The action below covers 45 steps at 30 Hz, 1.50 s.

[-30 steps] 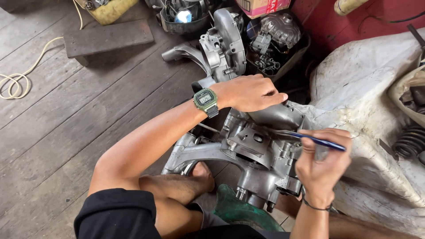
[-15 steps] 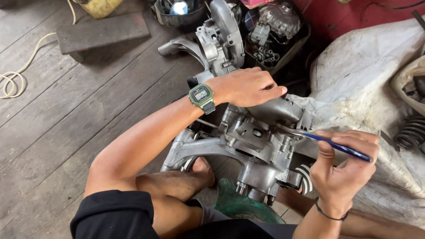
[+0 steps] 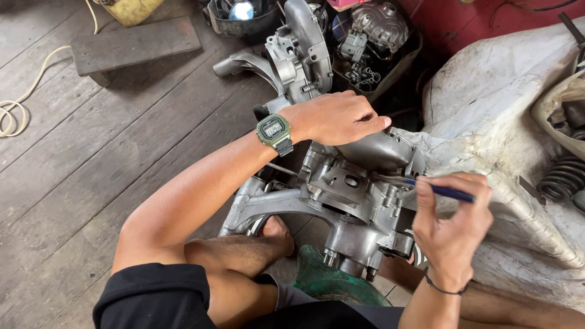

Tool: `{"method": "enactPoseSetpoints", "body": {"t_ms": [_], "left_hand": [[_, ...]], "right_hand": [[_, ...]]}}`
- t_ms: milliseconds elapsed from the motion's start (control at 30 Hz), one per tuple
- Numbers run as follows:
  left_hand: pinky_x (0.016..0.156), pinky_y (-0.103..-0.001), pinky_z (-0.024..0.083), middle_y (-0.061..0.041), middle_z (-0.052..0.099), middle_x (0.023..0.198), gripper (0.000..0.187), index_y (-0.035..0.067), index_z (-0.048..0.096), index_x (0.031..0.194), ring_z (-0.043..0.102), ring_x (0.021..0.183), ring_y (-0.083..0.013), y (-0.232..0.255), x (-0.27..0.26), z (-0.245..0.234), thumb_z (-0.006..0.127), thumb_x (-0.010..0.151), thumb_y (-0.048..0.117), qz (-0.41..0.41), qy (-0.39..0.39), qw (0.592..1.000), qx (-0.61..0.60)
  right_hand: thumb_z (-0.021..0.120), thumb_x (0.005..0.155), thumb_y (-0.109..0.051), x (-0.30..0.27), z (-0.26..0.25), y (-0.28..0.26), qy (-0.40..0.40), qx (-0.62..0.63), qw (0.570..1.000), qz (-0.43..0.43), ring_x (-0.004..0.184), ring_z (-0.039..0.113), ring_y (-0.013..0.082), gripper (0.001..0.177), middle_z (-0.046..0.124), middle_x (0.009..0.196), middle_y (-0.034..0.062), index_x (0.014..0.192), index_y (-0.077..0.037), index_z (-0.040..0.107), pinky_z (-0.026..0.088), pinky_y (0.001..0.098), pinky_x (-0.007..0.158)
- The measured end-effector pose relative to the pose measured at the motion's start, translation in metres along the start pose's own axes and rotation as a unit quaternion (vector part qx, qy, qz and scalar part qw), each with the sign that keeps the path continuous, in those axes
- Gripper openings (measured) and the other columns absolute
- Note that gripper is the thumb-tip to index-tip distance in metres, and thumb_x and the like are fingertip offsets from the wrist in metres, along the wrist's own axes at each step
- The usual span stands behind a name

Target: The person sits on the floor and uses a small tool to scrape and clean the surface of a metallic engine component. They hold the part steady with one hand while working on the edges and crevices with the other.

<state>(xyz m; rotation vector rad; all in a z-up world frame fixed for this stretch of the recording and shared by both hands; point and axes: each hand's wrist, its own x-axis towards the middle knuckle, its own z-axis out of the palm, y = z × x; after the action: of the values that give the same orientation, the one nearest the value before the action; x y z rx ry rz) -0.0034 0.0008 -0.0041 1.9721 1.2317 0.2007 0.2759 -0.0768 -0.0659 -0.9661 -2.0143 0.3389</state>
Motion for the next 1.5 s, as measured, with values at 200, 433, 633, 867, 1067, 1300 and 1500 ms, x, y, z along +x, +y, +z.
{"method": "enactPoseSetpoints", "body": {"t_ms": [200,433,633,867,1067,1300,1500], "left_hand": [[0.082,-0.039,0.046,-0.001,0.041,0.051,0.071,0.015,0.078,0.112,0.064,0.095,-0.0188,0.005,-0.003,-0.003,0.024,0.099,0.058,-0.023,-0.006,1.000,0.018],[0.076,-0.041,0.047,-0.002,0.044,0.053,0.074,0.013,0.076,0.120,0.063,0.081,-0.0191,0.001,0.000,0.001,0.023,0.098,0.059,-0.010,-0.002,1.000,0.022],[0.054,-0.031,0.043,0.004,0.027,0.046,0.072,0.012,0.076,0.121,0.037,0.043,-0.0110,0.001,0.000,-0.001,0.025,0.098,0.058,-0.001,-0.003,1.000,0.002],[0.073,-0.038,0.049,0.000,0.038,0.049,0.074,0.012,0.076,0.122,0.060,0.064,-0.0154,0.001,0.000,-0.002,0.022,0.098,0.058,-0.007,-0.003,1.000,0.015],[0.064,-0.034,0.047,0.001,0.036,0.048,0.071,0.013,0.077,0.118,0.052,0.057,-0.0132,0.001,0.001,0.001,0.025,0.099,0.058,-0.013,-0.005,1.000,0.014],[0.055,-0.032,0.044,0.003,0.029,0.045,0.070,0.014,0.076,0.124,0.038,0.044,-0.0122,0.001,0.002,-0.002,0.025,0.099,0.056,0.005,0.000,1.000,0.005],[0.053,-0.032,0.042,0.002,0.041,0.050,0.069,0.009,0.078,0.104,0.043,0.048,-0.0122,-0.001,0.003,0.000,0.027,0.100,0.056,0.001,0.002,1.000,0.004]], "right_hand": [[0.072,0.106,-0.015,0.010,0.003,-0.022,-0.004,-0.035,0.998,0.057,0.096,0.062,0.0292,0.025,0.060,0.104,0.0153,0.112,-0.002,0.052,0.053,0.0385,0.083],[0.071,0.106,-0.004,0.004,-0.004,-0.008,0.002,0.032,0.999,0.002,0.094,0.069,0.0293,0.025,0.067,0.102,0.0213,0.117,0.001,0.049,0.057,0.0336,0.082],[0.069,0.105,0.001,0.005,-0.016,-0.020,0.018,0.035,0.998,0.050,0.099,0.076,0.0368,0.027,0.067,0.105,0.0262,0.116,0.007,0.046,0.062,0.0345,0.079],[0.058,0.106,0.011,0.010,-0.007,-0.012,0.011,0.136,0.991,-0.004,0.097,0.073,0.0384,0.021,0.063,0.107,0.0332,0.118,0.011,0.041,0.067,0.0375,0.087],[0.058,0.108,0.005,0.021,0.000,-0.028,0.012,0.141,0.987,0.076,0.087,0.073,0.0297,0.019,0.065,0.104,0.0263,0.114,0.004,0.040,0.064,0.0329,0.080],[0.059,0.105,0.006,0.034,0.011,-0.018,-0.027,0.181,0.981,0.066,0.092,0.074,0.0310,0.019,0.068,0.106,0.0265,0.116,0.006,0.043,0.065,0.0333,0.083],[0.057,0.110,-0.013,0.048,0.011,-0.027,-0.034,0.145,0.985,0.081,0.100,0.072,0.0271,0.019,0.067,0.102,0.0180,0.113,-0.003,0.041,0.055,0.0345,0.094]]}}
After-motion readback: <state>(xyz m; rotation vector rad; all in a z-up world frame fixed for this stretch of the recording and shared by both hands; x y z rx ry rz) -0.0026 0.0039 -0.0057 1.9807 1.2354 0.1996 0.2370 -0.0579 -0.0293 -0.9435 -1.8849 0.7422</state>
